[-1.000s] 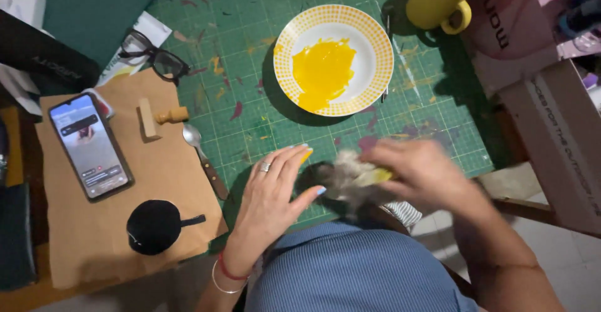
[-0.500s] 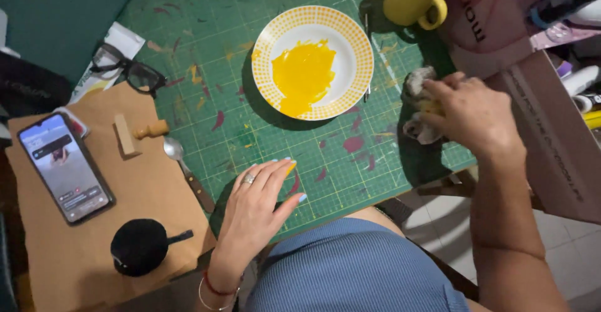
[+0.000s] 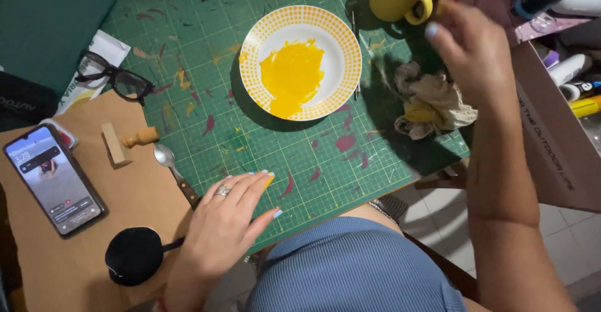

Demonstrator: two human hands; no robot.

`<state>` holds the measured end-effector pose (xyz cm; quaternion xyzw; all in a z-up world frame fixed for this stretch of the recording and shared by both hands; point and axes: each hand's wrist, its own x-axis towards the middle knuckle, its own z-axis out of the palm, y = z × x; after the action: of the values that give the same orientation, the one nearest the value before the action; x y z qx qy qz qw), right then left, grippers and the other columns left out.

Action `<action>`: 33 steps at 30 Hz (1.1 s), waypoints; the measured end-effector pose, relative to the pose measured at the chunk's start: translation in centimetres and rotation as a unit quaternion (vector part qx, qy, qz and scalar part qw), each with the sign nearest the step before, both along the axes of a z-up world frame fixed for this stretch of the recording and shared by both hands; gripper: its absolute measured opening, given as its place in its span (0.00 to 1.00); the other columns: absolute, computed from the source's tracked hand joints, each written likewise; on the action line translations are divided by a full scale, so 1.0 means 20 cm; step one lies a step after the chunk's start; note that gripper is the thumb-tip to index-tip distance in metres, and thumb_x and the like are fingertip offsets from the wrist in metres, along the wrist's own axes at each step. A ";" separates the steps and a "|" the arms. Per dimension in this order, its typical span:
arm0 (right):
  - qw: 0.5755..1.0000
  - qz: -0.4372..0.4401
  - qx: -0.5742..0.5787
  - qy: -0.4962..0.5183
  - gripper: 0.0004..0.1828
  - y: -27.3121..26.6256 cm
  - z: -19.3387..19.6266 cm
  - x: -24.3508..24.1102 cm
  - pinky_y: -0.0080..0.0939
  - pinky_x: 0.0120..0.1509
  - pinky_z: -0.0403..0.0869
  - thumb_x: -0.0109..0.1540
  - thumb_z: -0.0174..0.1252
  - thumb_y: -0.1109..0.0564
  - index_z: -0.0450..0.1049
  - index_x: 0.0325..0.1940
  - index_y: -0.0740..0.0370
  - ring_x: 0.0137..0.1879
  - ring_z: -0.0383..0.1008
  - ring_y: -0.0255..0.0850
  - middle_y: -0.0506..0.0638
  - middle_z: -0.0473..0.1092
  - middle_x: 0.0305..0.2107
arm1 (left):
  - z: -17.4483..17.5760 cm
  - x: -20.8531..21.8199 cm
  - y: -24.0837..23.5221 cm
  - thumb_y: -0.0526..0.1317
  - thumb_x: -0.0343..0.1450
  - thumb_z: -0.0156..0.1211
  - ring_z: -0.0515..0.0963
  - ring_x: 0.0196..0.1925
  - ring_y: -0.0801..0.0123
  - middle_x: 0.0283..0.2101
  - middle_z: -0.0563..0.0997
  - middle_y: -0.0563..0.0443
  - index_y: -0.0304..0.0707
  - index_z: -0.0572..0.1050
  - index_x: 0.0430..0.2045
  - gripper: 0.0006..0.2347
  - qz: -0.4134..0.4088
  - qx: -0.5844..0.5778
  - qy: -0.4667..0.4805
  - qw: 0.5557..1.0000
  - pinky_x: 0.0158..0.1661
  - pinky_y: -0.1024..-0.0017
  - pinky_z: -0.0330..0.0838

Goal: Painting large foam letters with yellow paint using a brush on a green cutting mat.

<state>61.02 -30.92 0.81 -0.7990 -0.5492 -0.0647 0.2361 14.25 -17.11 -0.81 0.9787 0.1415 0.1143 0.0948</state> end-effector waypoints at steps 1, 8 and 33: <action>1.000 -0.011 0.001 0.014 0.14 0.04 0.00 0.04 0.58 0.47 0.66 0.80 0.56 0.54 0.72 0.64 0.67 0.49 0.75 0.58 0.63 0.77 0.52 | 0.01 -0.02 0.02 0.53 0.74 0.65 0.80 0.61 0.60 0.61 0.83 0.51 0.40 0.75 0.63 0.24 -0.018 0.008 0.006 1.000 0.60 0.59 0.72; 0.999 -0.036 -0.012 -0.034 0.08 0.29 -0.18 0.29 0.69 0.45 0.69 0.77 0.62 0.61 0.80 0.54 0.71 0.49 0.78 0.70 0.70 0.80 0.45 | 0.19 -0.01 0.15 0.53 0.76 0.62 0.82 0.57 0.59 0.58 0.84 0.50 0.40 0.76 0.61 0.22 -0.049 0.050 0.018 0.997 0.57 0.61 0.74; 0.935 -0.091 -0.023 0.342 0.11 0.21 -0.09 0.01 0.41 0.29 0.76 0.75 0.59 0.55 0.74 0.41 0.64 0.26 0.79 0.40 0.55 0.79 0.28 | 0.17 0.77 0.40 0.52 0.76 0.63 0.85 0.39 0.44 0.45 0.86 0.47 0.45 0.79 0.56 0.17 -0.094 0.053 0.043 0.993 0.35 0.46 0.78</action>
<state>61.18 -26.62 -1.01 -0.8246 -0.3616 0.2034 0.3846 29.65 -9.03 2.68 0.9953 0.0466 0.0701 0.0469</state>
